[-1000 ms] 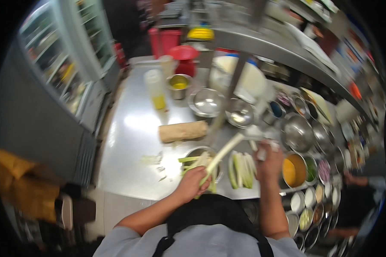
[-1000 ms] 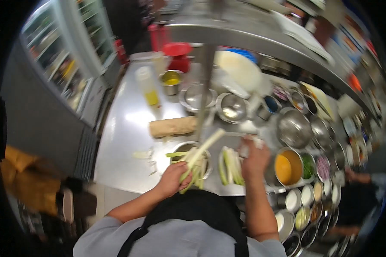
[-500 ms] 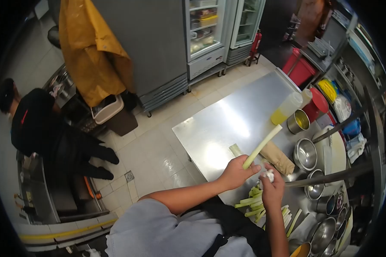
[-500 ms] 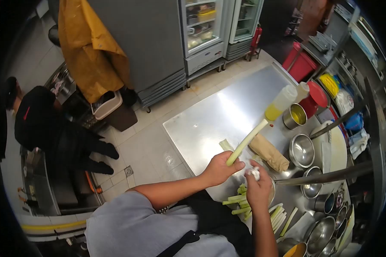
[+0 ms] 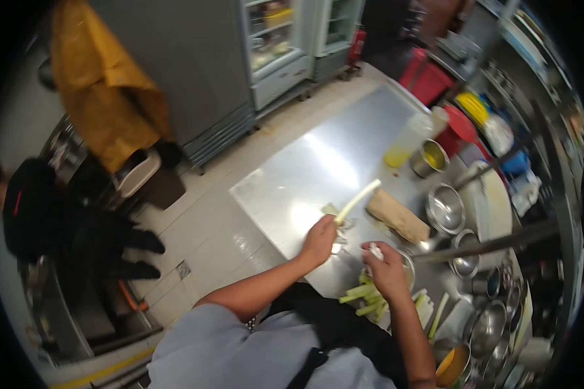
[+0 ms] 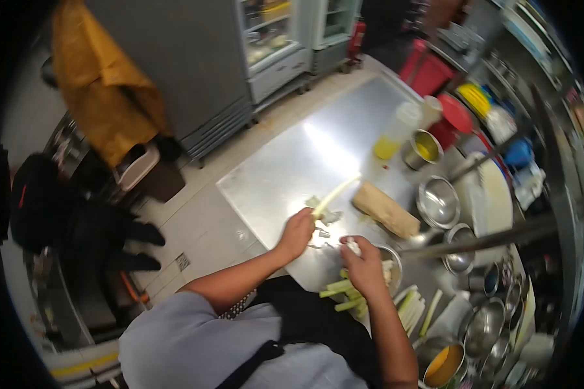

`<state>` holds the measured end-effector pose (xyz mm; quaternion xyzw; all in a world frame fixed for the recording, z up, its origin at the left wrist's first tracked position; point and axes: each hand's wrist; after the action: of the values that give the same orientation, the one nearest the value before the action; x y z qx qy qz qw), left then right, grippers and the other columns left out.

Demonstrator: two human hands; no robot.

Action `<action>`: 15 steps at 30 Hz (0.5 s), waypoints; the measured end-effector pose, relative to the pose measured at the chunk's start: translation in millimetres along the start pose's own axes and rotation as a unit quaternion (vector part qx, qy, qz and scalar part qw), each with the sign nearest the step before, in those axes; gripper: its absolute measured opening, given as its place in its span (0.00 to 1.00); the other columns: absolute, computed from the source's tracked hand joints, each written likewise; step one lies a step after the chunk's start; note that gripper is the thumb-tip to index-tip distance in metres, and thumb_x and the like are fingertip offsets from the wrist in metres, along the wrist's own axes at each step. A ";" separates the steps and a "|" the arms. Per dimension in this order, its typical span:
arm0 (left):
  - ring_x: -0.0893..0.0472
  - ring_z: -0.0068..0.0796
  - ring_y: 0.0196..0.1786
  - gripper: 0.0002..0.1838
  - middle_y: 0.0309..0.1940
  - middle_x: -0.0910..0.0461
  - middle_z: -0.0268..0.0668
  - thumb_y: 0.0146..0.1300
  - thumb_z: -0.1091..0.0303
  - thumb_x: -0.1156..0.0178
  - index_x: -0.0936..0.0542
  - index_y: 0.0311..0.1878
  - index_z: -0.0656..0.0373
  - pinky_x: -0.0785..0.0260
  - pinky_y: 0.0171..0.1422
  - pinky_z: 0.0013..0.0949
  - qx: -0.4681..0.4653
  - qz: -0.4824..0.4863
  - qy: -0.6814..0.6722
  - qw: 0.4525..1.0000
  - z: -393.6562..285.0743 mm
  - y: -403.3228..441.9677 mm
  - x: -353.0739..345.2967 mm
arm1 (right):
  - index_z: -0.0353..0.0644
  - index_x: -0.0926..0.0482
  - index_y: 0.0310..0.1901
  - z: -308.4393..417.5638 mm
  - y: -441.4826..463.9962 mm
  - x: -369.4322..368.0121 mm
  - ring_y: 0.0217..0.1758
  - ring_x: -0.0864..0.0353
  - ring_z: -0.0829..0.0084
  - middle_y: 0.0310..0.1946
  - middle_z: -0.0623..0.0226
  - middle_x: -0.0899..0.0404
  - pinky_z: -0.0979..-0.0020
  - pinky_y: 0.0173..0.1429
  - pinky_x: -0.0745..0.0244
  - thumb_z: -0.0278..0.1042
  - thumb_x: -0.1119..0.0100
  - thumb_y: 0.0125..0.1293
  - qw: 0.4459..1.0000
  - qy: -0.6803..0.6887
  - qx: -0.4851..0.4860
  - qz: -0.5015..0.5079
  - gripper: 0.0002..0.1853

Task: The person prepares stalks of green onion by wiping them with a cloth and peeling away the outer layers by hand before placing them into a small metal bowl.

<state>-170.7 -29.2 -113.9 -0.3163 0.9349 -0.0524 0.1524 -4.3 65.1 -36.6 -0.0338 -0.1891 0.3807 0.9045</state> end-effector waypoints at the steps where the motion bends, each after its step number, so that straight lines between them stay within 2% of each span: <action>1: 0.30 0.18 0.24 0.11 0.22 0.29 0.29 0.69 0.69 0.54 0.24 0.44 0.63 0.35 0.30 0.25 -0.026 0.024 0.032 0.999 -10.5 -7.0 -13.8 | 0.35 0.21 0.45 2.4 -4.2 0.7 0.24 0.27 0.81 0.26 0.70 0.23 0.78 0.26 0.33 0.30 0.43 0.65 0.997 0.058 -0.040 -0.008 0.10; 3: 0.28 0.18 0.26 0.10 0.23 0.27 0.30 0.68 0.70 0.53 0.24 0.45 0.64 0.32 0.31 0.25 -0.061 0.017 0.067 0.996 -25.8 -21.0 -19.1 | 0.35 0.20 0.44 12.3 -0.3 -1.8 0.23 0.28 0.81 0.25 0.70 0.24 0.78 0.26 0.33 0.31 0.41 0.65 0.985 0.144 -0.090 0.013 0.10; 5: 0.17 0.28 0.34 0.11 0.34 0.18 0.40 0.66 0.71 0.48 0.24 0.49 0.63 0.25 0.37 0.29 -0.119 0.007 0.139 0.983 -32.7 -23.5 -33.4 | 0.35 0.20 0.44 25.7 -0.4 1.3 0.22 0.28 0.81 0.24 0.71 0.25 0.78 0.26 0.33 0.32 0.40 0.65 0.977 0.184 -0.103 -0.014 0.11; 6: 0.17 0.28 0.34 0.11 0.34 0.18 0.40 0.66 0.71 0.48 0.24 0.49 0.63 0.25 0.37 0.29 -0.119 0.007 0.138 0.983 -33.3 -24.9 -31.4 | 0.35 0.20 0.44 29.8 2.3 -6.5 0.22 0.29 0.81 0.23 0.71 0.25 0.78 0.26 0.34 0.33 0.39 0.65 0.967 0.227 -0.119 -0.011 0.11; 8: 0.16 0.30 0.38 0.13 0.36 0.17 0.41 0.63 0.71 0.42 0.22 0.49 0.64 0.25 0.42 0.28 -0.237 0.013 0.285 0.929 -35.6 -25.9 -33.7 | 0.35 0.20 0.45 30.8 7.0 -8.7 0.20 0.31 0.82 0.22 0.71 0.26 0.78 0.26 0.34 0.35 0.38 0.64 0.973 0.207 -0.095 -0.029 0.13; 10: 0.16 0.33 0.38 0.14 0.37 0.17 0.43 0.62 0.70 0.40 0.21 0.50 0.62 0.25 0.42 0.29 -0.263 0.016 0.295 0.918 -37.5 -31.0 -33.3 | 0.33 0.20 0.42 35.6 9.5 -6.5 0.23 0.28 0.80 0.24 0.70 0.25 0.78 0.27 0.32 0.36 0.37 0.64 0.988 0.115 -0.088 -0.044 0.13; 11: 0.16 0.36 0.38 0.15 0.37 0.17 0.44 0.61 0.69 0.39 0.21 0.52 0.61 0.25 0.42 0.30 -0.287 0.016 0.308 0.907 -39.3 -33.3 -32.5 | 0.33 0.20 0.41 34.9 9.9 -6.5 0.21 0.28 0.80 0.22 0.70 0.25 0.78 0.26 0.33 0.36 0.37 0.65 0.985 0.126 -0.096 -0.061 0.13; 15: 0.16 0.36 0.40 0.18 0.39 0.17 0.44 0.61 0.68 0.38 0.21 0.54 0.60 0.25 0.45 0.32 -0.220 0.042 0.322 0.920 -50.7 -39.9 -23.5 | 0.34 0.20 0.38 33.1 6.8 -3.4 0.21 0.30 0.82 0.20 0.71 0.26 0.78 0.25 0.34 0.37 0.39 0.66 0.980 0.179 -0.083 0.010 0.12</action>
<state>-146.1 -46.6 -52.1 -0.2688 0.9337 0.0625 -0.2281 -23.3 64.8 -8.4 -0.1784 -0.0553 0.3608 0.9138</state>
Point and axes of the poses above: each hand's wrist, its own y-axis towards the middle knuckle, its own x-axis out of the back of the hand, z = x × y
